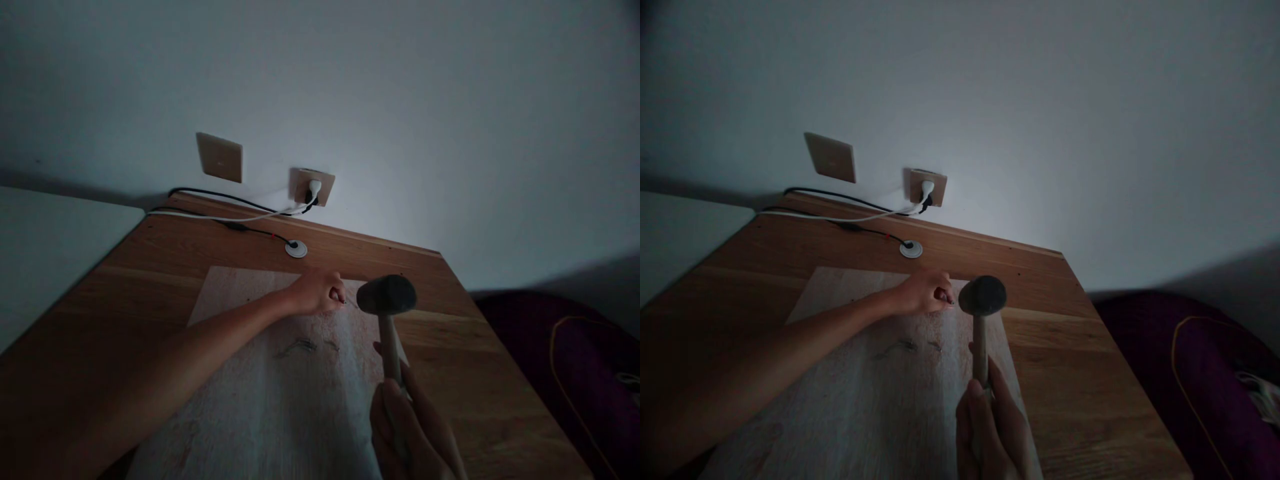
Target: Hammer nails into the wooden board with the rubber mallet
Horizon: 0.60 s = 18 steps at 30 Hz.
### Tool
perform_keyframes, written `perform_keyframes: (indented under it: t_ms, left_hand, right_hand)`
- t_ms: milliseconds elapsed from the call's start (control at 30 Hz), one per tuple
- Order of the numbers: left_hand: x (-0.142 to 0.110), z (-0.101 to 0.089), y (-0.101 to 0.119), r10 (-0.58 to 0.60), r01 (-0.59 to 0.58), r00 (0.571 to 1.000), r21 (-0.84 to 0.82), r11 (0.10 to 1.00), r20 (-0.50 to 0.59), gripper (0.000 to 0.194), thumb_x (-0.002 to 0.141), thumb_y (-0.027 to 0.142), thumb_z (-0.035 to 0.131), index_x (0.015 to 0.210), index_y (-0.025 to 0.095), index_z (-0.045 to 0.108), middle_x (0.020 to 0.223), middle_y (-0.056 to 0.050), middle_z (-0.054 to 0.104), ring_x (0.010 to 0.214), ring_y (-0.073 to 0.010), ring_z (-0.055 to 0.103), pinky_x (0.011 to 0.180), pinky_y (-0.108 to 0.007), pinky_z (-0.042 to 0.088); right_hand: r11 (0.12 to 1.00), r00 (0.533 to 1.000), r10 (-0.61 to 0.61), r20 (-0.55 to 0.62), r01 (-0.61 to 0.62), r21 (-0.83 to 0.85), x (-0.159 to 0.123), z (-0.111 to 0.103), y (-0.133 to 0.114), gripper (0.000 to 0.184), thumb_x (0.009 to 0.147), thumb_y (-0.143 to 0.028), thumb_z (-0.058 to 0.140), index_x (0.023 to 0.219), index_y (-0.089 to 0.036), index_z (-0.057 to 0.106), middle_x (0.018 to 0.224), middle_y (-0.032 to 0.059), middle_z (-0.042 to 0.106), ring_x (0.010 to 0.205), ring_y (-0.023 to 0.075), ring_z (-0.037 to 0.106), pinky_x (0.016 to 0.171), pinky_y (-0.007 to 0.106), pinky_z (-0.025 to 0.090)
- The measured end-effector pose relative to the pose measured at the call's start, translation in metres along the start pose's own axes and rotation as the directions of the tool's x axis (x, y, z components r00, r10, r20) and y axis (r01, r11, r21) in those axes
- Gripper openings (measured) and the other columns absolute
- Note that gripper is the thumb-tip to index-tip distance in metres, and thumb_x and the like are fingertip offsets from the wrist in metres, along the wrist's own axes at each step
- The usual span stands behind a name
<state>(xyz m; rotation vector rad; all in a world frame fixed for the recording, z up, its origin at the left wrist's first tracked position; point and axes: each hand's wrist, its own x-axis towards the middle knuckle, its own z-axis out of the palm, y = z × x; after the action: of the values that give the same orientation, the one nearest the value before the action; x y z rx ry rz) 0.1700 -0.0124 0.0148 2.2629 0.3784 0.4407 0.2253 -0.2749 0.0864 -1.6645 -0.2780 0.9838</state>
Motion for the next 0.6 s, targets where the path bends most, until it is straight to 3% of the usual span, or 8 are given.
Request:
perform_keyframes:
  t_ms: [233, 600]
  left_hand:
    - [-0.001, -0.003, 0.004, -0.014, 0.014, 1.000, 0.001, 1.000, 0.016, 0.016, 0.076, 0.003, 0.079, 0.082, 0.017, 0.082, 0.077, 0.000, 0.067, 0.071, -0.0147, 0.061, 0.065, -0.025, 0.039]
    - [-0.001, 0.001, 0.001, -0.023, 0.023, 1.000, 0.023, 0.999, -0.015, 0.013, 0.077, 0.004, 0.079, 0.079, 0.017, 0.079, 0.080, -0.002, 0.069, 0.076, -0.0169, 0.062, 0.067, -0.027, 0.039]
  right_hand:
    - [0.998, 0.998, 0.068, -0.001, -0.068, -0.009, 0.007, 0.015, 0.009, 0.099, 0.069, -0.076, 0.091, 0.144, -0.018, 0.061, 0.059, -0.0116, 0.053, 0.038, 0.0010, 0.034, 0.038, 0.012, 0.027]
    - [0.999, 0.999, 0.037, 0.039, -0.035, -0.038, 0.011, 0.014, 0.012, 0.089, 0.077, -0.075, 0.085, 0.144, -0.022, 0.060, 0.060, -0.0112, 0.053, 0.037, 0.0012, 0.030, 0.037, 0.012, 0.025]
